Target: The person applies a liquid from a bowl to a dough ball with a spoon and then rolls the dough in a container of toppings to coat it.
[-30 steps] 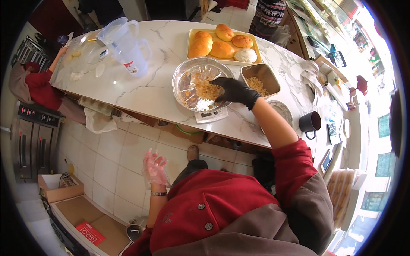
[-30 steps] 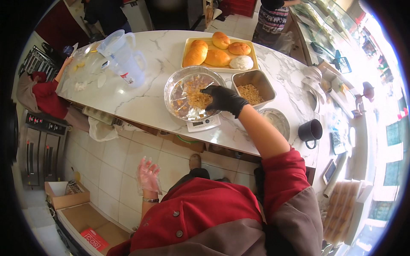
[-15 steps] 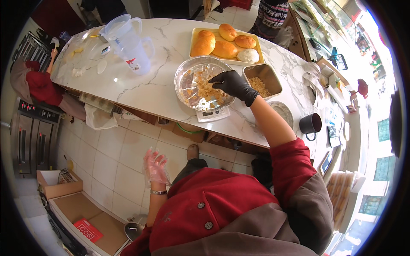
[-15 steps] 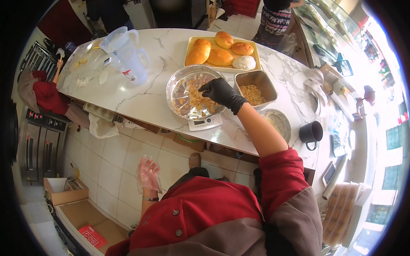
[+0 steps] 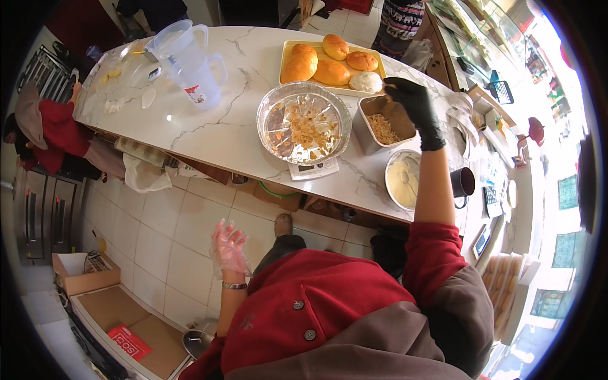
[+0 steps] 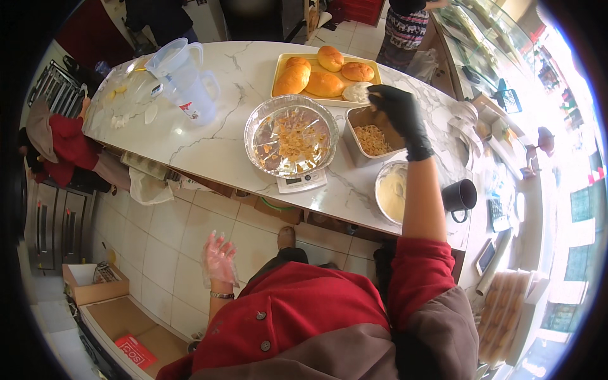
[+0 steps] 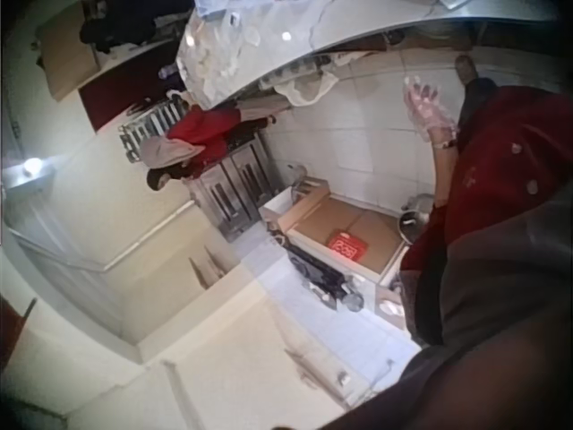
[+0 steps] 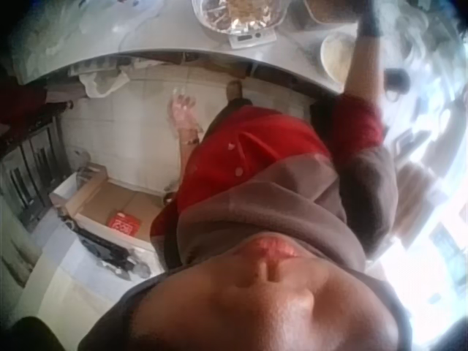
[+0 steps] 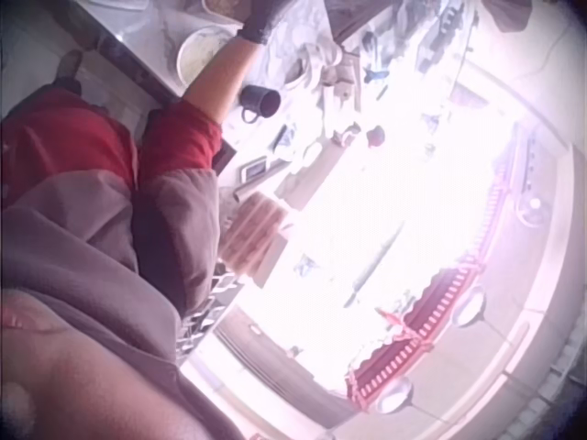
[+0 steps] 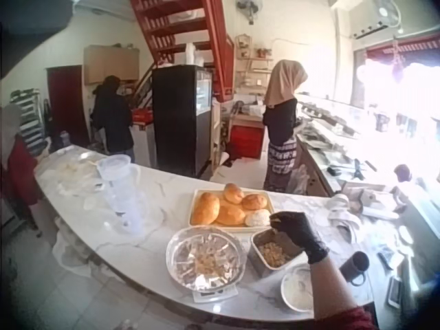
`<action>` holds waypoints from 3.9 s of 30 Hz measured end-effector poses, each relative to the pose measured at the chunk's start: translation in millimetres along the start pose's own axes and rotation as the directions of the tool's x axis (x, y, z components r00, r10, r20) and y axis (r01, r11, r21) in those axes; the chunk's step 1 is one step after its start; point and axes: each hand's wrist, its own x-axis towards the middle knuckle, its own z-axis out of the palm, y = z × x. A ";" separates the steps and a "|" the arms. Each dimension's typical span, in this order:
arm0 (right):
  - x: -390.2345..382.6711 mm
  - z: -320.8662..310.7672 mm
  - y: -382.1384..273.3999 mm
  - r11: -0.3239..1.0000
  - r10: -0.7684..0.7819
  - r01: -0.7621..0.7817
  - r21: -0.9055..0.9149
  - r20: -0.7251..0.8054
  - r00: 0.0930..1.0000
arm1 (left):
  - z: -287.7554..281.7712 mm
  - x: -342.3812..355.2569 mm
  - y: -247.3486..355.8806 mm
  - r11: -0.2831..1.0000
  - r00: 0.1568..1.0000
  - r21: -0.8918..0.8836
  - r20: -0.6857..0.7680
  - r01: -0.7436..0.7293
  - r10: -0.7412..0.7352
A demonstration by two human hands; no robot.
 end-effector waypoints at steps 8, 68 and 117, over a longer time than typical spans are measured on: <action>-18.8 -11.0 38.6 0.923 0.161 -0.128 -0.364 0.062 0.985 | -0.9 2.7 -1.0 1.000 1.000 0.000 0.010 -0.001 0.001; -158.9 140.4 -21.5 0.856 0.109 0.038 -0.515 0.251 0.962 | 50.8 57.0 14.4 0.995 0.977 0.074 0.196 0.066 -0.079; -144.0 143.5 -42.3 0.690 0.511 -0.130 -0.712 0.352 0.784 | 138.1 120.5 67.7 0.978 0.936 0.207 0.343 0.003 -0.075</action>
